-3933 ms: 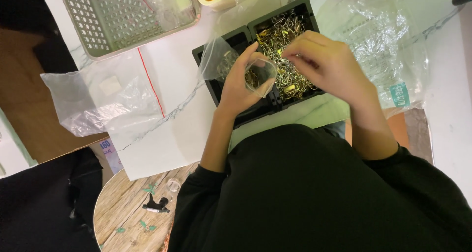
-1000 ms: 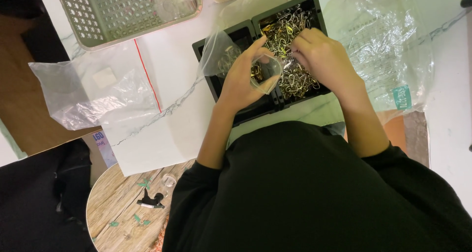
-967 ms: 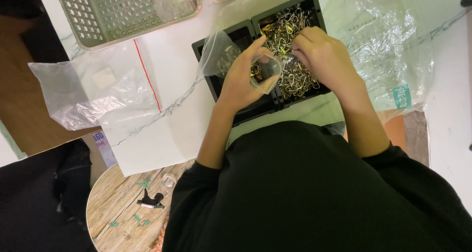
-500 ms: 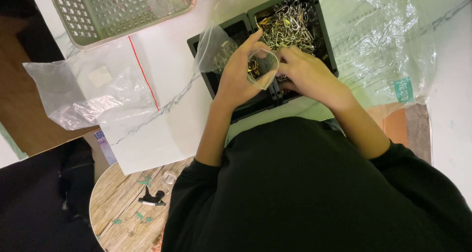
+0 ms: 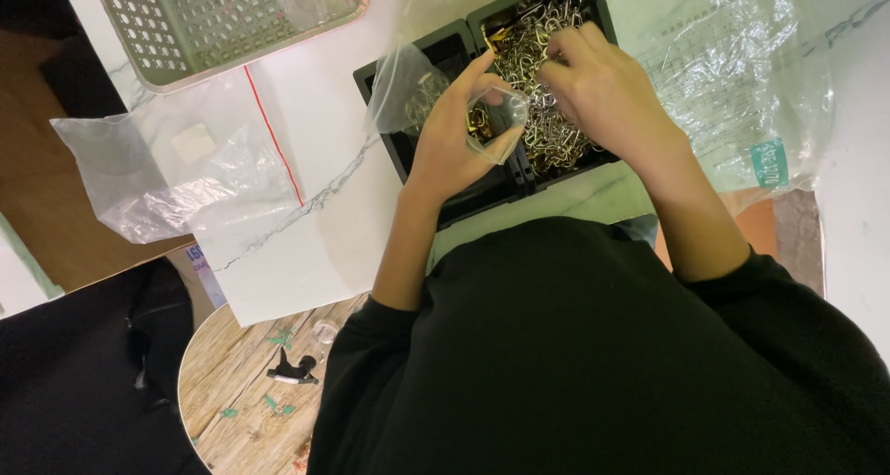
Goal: The person is sorting through a bin of gold-colored lobster-claw keychain clips and placing them into a small plastic zip-top bag.
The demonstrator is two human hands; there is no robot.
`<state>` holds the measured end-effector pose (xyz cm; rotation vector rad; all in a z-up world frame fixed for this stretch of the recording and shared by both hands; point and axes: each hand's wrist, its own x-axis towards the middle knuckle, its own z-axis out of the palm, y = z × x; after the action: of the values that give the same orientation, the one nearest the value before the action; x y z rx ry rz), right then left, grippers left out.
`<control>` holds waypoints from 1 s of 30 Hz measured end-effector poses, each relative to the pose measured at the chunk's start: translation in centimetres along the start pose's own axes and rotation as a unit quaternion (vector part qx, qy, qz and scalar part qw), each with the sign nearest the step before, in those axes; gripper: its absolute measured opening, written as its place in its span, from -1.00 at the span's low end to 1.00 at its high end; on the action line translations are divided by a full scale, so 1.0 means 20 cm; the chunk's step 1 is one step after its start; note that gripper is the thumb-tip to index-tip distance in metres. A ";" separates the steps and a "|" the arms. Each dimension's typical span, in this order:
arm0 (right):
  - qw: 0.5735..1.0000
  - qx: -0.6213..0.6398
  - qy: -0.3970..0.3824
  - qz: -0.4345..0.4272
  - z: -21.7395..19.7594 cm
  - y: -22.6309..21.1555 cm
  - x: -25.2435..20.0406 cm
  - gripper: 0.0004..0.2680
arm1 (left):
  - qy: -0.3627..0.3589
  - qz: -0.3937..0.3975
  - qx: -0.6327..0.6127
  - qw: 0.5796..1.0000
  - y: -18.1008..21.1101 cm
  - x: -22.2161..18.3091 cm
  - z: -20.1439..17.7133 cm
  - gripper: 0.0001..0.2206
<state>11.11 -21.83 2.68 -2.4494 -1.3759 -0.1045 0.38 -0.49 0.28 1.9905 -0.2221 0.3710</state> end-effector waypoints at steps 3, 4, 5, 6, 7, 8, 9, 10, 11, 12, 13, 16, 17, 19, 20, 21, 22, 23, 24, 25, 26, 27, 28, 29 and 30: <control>0.993 0.086 -0.060 -0.045 0.00 -0.04 -0.04 -0.82 | -0.006 0.000 -0.003 1.000 0.00 0.00 0.00 -0.21; 0.983 0.122 -0.114 -0.076 0.01 -0.05 -0.06 -0.77 | -0.008 -0.001 -0.003 1.000 0.00 0.00 0.00 -0.21; 0.983 0.123 -0.114 -0.073 0.01 -0.07 -0.07 -0.77 | -0.011 -0.002 -0.005 1.000 0.00 0.00 0.00 -0.21; 0.979 0.145 -0.130 -0.058 0.01 -0.09 -0.07 -0.78 | -0.012 -0.007 -0.010 1.000 -0.01 0.00 0.00 -0.21; 0.974 0.167 -0.145 -0.045 0.00 -0.11 -0.08 -0.80 | -0.011 -0.012 -0.013 1.000 -0.01 0.00 0.00 -0.22; 0.974 0.167 -0.145 -0.044 0.00 -0.11 -0.08 -0.80 | -0.011 -0.012 -0.014 1.000 -0.01 0.00 0.01 -0.22; 0.979 0.140 -0.138 -0.050 -0.01 -0.11 -0.08 -0.83 | -0.012 -0.016 -0.015 1.000 -0.01 0.00 0.00 -0.22; 0.983 0.112 -0.131 -0.056 -0.01 -0.12 -0.07 -0.87 | -0.013 -0.020 -0.017 1.000 -0.01 0.00 0.00 -0.22; 0.984 0.112 -0.130 -0.056 0.00 -0.10 -0.08 -0.87 | -0.013 -0.020 -0.016 1.000 0.00 0.00 0.00 -0.22; 0.986 0.102 -0.117 -0.054 0.02 -0.08 -0.09 -0.86 | -0.013 -0.022 -0.008 1.000 0.00 0.00 0.00 -0.22; 0.989 0.091 -0.104 -0.054 0.03 -0.06 -0.10 -0.85 | -0.011 -0.025 0.000 1.000 0.00 0.00 0.00 -0.22; 0.997 0.013 -0.065 -0.030 0.09 0.03 -0.10 -0.90 | -0.006 -0.013 0.003 1.000 -0.01 0.00 0.01 -0.22; 0.997 0.012 -0.065 -0.029 0.07 0.04 -0.08 -0.90 | -0.006 -0.013 0.002 1.000 -0.01 0.00 0.00 -0.22; 1.000 0.002 -0.013 -0.007 0.03 0.06 -0.05 -0.90 | -0.013 -0.006 0.010 1.000 0.00 0.00 -0.01 -0.22; 1.000 0.002 -0.013 -0.007 0.04 0.07 -0.04 -0.90 | -0.014 -0.006 0.010 1.000 0.00 0.00 0.00 -0.22; 1.000 -0.005 0.001 0.002 0.04 0.09 -0.03 -0.90 | -0.012 -0.008 0.003 1.000 0.00 0.00 0.00 -0.22; 1.000 -0.012 0.014 0.011 0.05 0.10 -0.02 -0.91 | -0.010 -0.010 -0.003 1.000 0.00 0.00 0.00 -0.22; 1.000 -0.011 0.015 0.009 -0.01 0.07 0.00 -0.91 | -0.008 -0.011 -0.001 1.000 0.00 0.00 0.00 -0.22; 1.000 0.003 0.017 -0.016 -0.07 0.04 0.03 -0.91 | -0.006 -0.010 -0.001 1.000 0.00 0.00 -0.01 -0.22; 0.999 0.016 0.019 -0.039 -0.13 0.01 0.04 -0.89 | -0.006 -0.008 -0.003 1.000 0.00 0.00 0.00 -0.23; 0.999 0.016 0.018 -0.039 -0.11 0.01 0.03 -0.89 | -0.005 -0.008 -0.004 1.000 0.00 0.00 -0.01 -0.23; 0.994 0.070 -0.062 -0.052 -0.10 0.00 0.01 -0.88 | -0.009 -0.006 -0.001 1.000 0.00 0.00 -0.01 -0.23; 0.980 0.124 -0.141 -0.063 -0.09 0.00 -0.01 -0.86 | -0.012 -0.003 0.001 1.000 0.00 0.01 -0.01 -0.23; 0.981 0.123 -0.139 -0.064 -0.04 -0.01 -0.05 -0.86 | -0.013 -0.001 0.003 1.000 0.00 0.01 -0.01 -0.23; 0.980 0.091 -0.151 -0.093 0.02 -0.02 -0.09 -0.86 | -0.011 -0.004 0.003 1.000 0.00 0.01 -0.01 -0.23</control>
<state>9.85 -23.06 1.97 -2.2479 -1.6567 0.3485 0.45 -0.25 0.47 2.0013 -0.2270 0.3450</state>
